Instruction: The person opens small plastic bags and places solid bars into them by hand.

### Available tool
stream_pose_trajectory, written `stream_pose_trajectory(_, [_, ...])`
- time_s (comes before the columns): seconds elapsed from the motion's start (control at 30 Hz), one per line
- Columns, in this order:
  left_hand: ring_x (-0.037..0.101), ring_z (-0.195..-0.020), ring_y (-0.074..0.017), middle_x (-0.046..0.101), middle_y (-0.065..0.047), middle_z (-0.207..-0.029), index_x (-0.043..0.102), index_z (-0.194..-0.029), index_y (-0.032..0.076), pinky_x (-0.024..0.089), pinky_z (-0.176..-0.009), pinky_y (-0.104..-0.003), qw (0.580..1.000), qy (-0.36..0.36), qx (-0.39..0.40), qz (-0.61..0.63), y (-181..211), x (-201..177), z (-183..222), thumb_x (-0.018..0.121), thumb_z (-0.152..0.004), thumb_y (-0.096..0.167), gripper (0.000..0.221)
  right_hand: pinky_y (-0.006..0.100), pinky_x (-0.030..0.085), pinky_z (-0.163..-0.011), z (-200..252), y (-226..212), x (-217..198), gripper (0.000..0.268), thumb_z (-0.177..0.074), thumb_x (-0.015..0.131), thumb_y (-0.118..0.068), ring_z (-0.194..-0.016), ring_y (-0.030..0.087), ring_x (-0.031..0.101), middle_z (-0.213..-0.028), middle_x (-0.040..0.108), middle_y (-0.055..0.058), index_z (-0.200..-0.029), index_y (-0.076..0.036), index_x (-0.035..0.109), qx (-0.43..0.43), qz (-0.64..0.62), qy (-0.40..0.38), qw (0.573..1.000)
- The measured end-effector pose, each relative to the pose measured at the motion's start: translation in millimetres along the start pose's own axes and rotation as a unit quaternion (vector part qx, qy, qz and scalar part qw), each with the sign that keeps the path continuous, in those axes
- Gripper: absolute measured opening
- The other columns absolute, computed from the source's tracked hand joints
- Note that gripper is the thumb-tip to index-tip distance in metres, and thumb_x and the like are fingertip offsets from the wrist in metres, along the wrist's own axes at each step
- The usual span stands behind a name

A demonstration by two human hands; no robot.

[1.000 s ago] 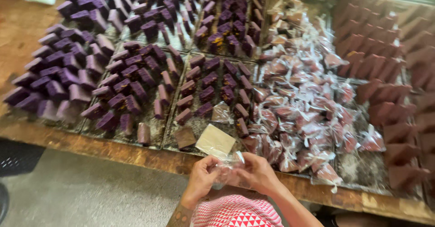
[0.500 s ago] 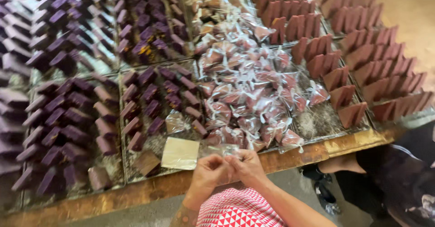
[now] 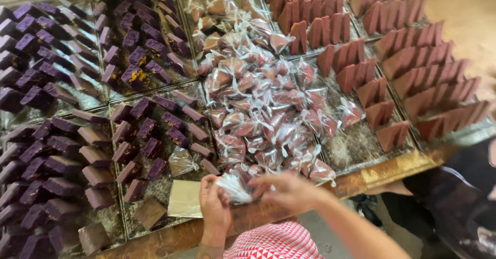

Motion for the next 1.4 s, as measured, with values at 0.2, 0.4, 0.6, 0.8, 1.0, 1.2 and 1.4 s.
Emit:
stream_pose_trajectory(0.2, [0.047, -0.063, -0.0059, 0.056, 0.002, -0.085, 0.058, -0.127, 0.009, 0.04, -0.054, -0.023, 0.992, 0.096, 0.07, 0.029, 48.1, -20.8, 11.7, 0.05, -0.088, -0.004, 0.042, 0.047, 0.05, -0.08, -37.7, 67.0, -231.9, 0.02, -0.085, 0.064, -0.008, -0.095, 0.034, 0.062, -0.101, 0.065, 0.009, -0.104, -0.014, 0.068, -0.038, 0.577, 0.326, 0.748])
stream_pose_trajectory(0.4, [0.052, -0.068, -0.0094, 0.062, -0.001, -0.085, 0.068, -0.121, -0.003, 0.045, -0.062, -0.026, 0.976, 0.181, 0.122, 0.011, 50.8, -65.9, 31.0, 0.055, -0.097, 0.0, 0.027, 0.05, 0.045, -0.1, -44.1, 170.5, -317.8, 0.047, -0.075, 0.054, -0.024, -0.127, 0.021, 0.059, -0.133, 0.063, -0.001, -0.121, -0.021, 0.063, 0.028, 0.817, 0.283, 0.502])
stream_pose_trajectory(0.6, [0.05, -0.066, -0.0089, 0.058, -0.001, -0.075, 0.071, -0.125, -0.002, 0.043, -0.06, -0.026, 0.968, 0.203, 0.145, 0.019, 34.6, -76.0, 33.8, 0.06, -0.096, 0.001, 0.031, 0.042, 0.05, -0.104, -51.7, 213.7, -333.8, 0.027, -0.097, 0.059, -0.022, -0.131, 0.023, 0.061, -0.133, 0.066, 0.001, -0.123, -0.02, 0.068, 0.22, 0.762, 0.094, 0.602])
stream_pose_trajectory(0.8, [0.05, -0.066, -0.009, 0.058, 0.0, -0.075, 0.072, -0.122, -0.003, 0.044, -0.06, -0.025, 0.97, 0.19, 0.152, 0.032, 32.5, -78.0, 36.2, 0.061, -0.096, 0.001, 0.029, 0.045, 0.056, -0.086, -5.7, 143.7, -316.5, 0.032, -0.099, 0.084, -0.02, -0.098, 0.034, 0.07, -0.098, 0.071, 0.016, -0.108, 0.005, 0.066, 0.162, 0.238, 0.458, 0.841])
stream_pose_trajectory(1.0, [0.051, -0.066, -0.0084, 0.058, 0.001, -0.074, 0.073, -0.122, -0.002, 0.045, -0.062, -0.025, 0.965, 0.185, 0.177, 0.057, 36.2, -103.7, 41.1, 0.062, -0.096, 0.002, 0.029, 0.032, 0.052, -0.067, -8.5, 147.5, -148.1, 0.023, -0.099, 0.066, -0.026, -0.078, 0.017, 0.065, -0.101, 0.067, 0.001, -0.119, -0.016, 0.065, 0.006, -0.25, 0.366, 0.897])
stream_pose_trajectory(1.2, [0.055, -0.067, -0.0077, 0.064, 0.001, -0.077, 0.075, -0.123, 0.002, 0.047, -0.063, -0.024, 0.96, 0.187, 0.2, -0.061, 59.7, -103.4, 61.7, 0.064, -0.092, 0.002, 0.033, 0.03, 0.054, -0.068, -48.0, 61.1, 73.6, 0.055, -0.084, 0.075, -0.012, -0.079, 0.015, 0.063, -0.091, 0.067, 0.006, -0.135, -0.001, 0.06, 0.053, -0.17, 0.068, 0.982])
stream_pose_trajectory(1.4, [0.062, -0.079, -0.0086, 0.072, -0.004, -0.097, 0.076, -0.121, 0.002, 0.05, -0.069, -0.024, 0.913, 0.051, 0.253, -0.315, 121.9, -71.2, 112.7, 0.064, -0.096, 0.005, 0.028, 0.025, 0.057, -0.075, -61.1, -31.0, 179.6, 0.09, -0.082, 0.075, -0.012, -0.087, 0.011, 0.069, -0.101, 0.075, 0.004, -0.158, -0.014, 0.028, 0.095, -0.105, -0.103, 0.984])
Point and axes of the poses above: each hand's wrist, its own z-axis away from the middle knuckle, its own x-axis out of the palm, y = z × x, the point moved 5 cm from there along -z, towards the middle knuckle
